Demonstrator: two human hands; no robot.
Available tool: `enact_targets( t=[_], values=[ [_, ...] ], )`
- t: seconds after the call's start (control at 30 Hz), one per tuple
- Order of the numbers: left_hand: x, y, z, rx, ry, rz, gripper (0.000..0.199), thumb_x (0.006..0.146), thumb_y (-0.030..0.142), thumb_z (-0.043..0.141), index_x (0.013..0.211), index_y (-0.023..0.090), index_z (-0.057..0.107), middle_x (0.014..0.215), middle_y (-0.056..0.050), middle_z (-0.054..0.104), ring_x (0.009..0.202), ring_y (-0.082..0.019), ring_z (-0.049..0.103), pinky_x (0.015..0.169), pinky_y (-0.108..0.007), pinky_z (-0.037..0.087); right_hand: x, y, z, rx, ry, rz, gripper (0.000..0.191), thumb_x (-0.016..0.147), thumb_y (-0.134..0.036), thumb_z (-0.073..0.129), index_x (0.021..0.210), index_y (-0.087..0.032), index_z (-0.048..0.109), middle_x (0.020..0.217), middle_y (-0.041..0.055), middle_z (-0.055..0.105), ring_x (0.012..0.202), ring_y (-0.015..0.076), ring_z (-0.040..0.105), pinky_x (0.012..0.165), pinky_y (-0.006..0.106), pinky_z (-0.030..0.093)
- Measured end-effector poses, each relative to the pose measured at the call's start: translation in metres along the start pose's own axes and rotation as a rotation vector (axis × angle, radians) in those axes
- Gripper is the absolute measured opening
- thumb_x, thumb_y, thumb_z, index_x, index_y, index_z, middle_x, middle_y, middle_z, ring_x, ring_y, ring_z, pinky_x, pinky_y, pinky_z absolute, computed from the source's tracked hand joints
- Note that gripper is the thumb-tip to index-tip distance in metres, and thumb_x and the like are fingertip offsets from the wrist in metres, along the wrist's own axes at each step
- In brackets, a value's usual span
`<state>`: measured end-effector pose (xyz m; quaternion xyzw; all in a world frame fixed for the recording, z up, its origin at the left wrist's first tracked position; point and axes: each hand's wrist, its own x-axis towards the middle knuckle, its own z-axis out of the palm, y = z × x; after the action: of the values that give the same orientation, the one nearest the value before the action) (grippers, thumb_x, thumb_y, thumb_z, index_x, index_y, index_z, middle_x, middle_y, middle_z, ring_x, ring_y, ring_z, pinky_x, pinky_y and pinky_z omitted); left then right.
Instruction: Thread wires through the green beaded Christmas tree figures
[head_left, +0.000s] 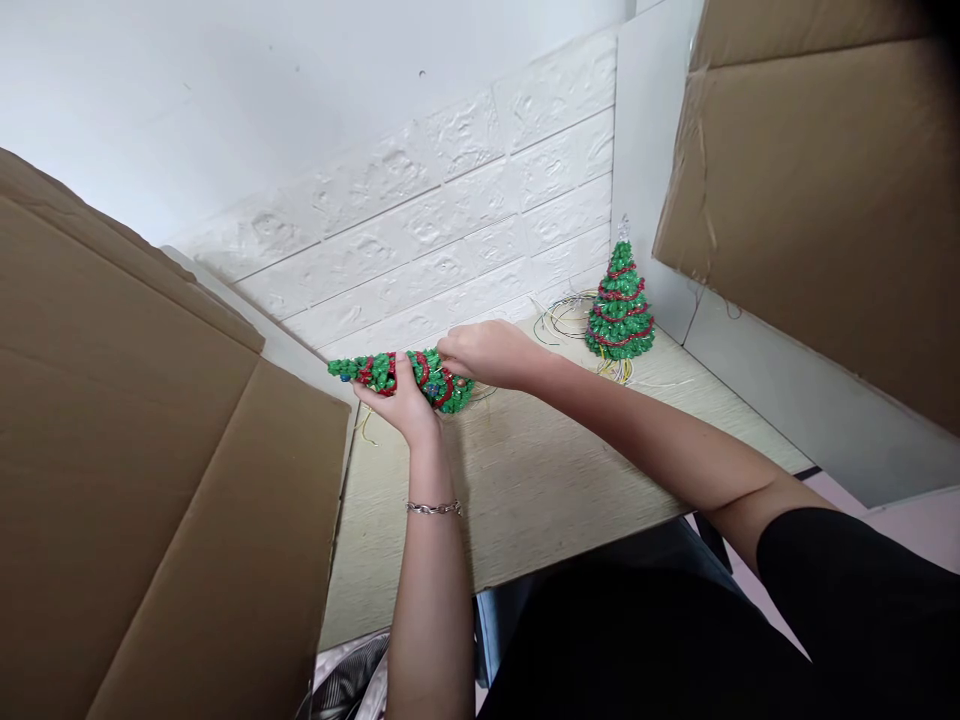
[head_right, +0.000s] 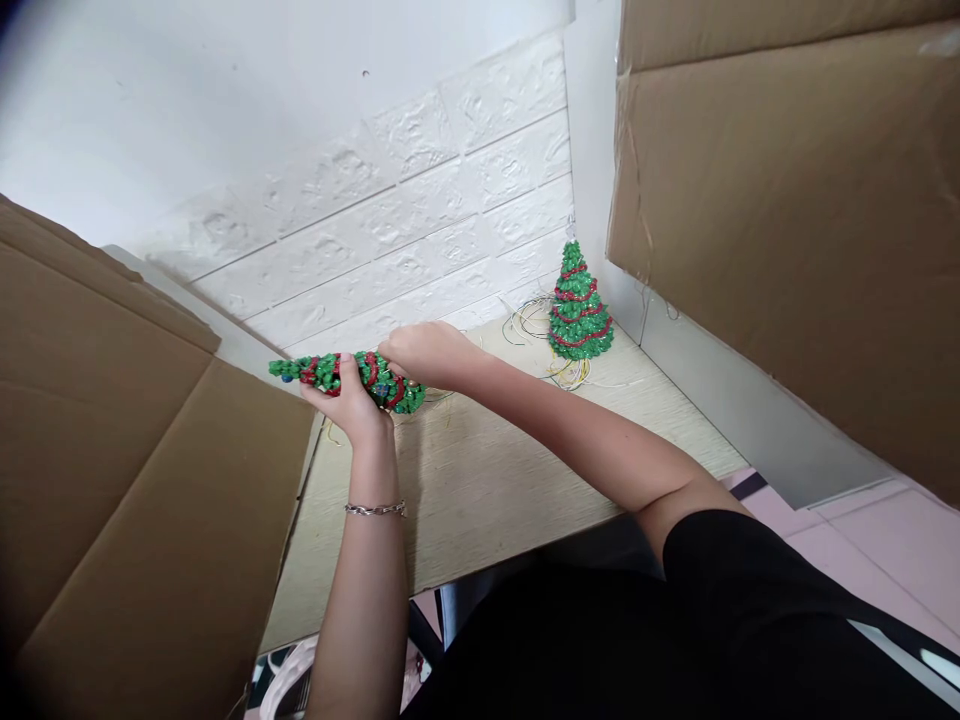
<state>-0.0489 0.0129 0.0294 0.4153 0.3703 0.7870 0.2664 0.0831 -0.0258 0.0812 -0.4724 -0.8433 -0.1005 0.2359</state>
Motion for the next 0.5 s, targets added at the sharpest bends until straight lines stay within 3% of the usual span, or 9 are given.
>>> enact_targets(
  t=[0.33, 0.5],
  values=[
    [-0.0016, -0.0052, 0.0005, 0.04, -0.009, 0.023, 0.062, 0.07, 0.038, 0.065, 0.12, 0.024, 0.032, 0.123, -0.009, 0.044, 0.112, -0.018, 0.049, 0.093, -0.031, 0.043, 0.0026, -0.0007, 0.0034, 0.072, -0.003, 0.081, 0.023, 0.085, -0.024, 0.042, 0.088, -0.015, 0.063, 0.092, 0.0076, 0.063, 0.078, 0.0153, 0.055, 0.056, 0.027, 0.026],
    [-0.0025, -0.0042, 0.0025, -0.011, 0.0, 0.024, 0.058, 0.066, 0.034, 0.069, 0.112, 0.02, 0.037, 0.112, -0.008, 0.05, 0.098, -0.016, 0.055, 0.088, -0.03, 0.046, 0.0043, -0.0003, 0.005, 0.067, -0.006, 0.159, 0.023, 0.083, -0.022, 0.042, 0.087, -0.014, 0.063, 0.09, 0.0092, 0.064, 0.077, 0.0169, 0.056, 0.055, 0.027, 0.027]
  ],
)
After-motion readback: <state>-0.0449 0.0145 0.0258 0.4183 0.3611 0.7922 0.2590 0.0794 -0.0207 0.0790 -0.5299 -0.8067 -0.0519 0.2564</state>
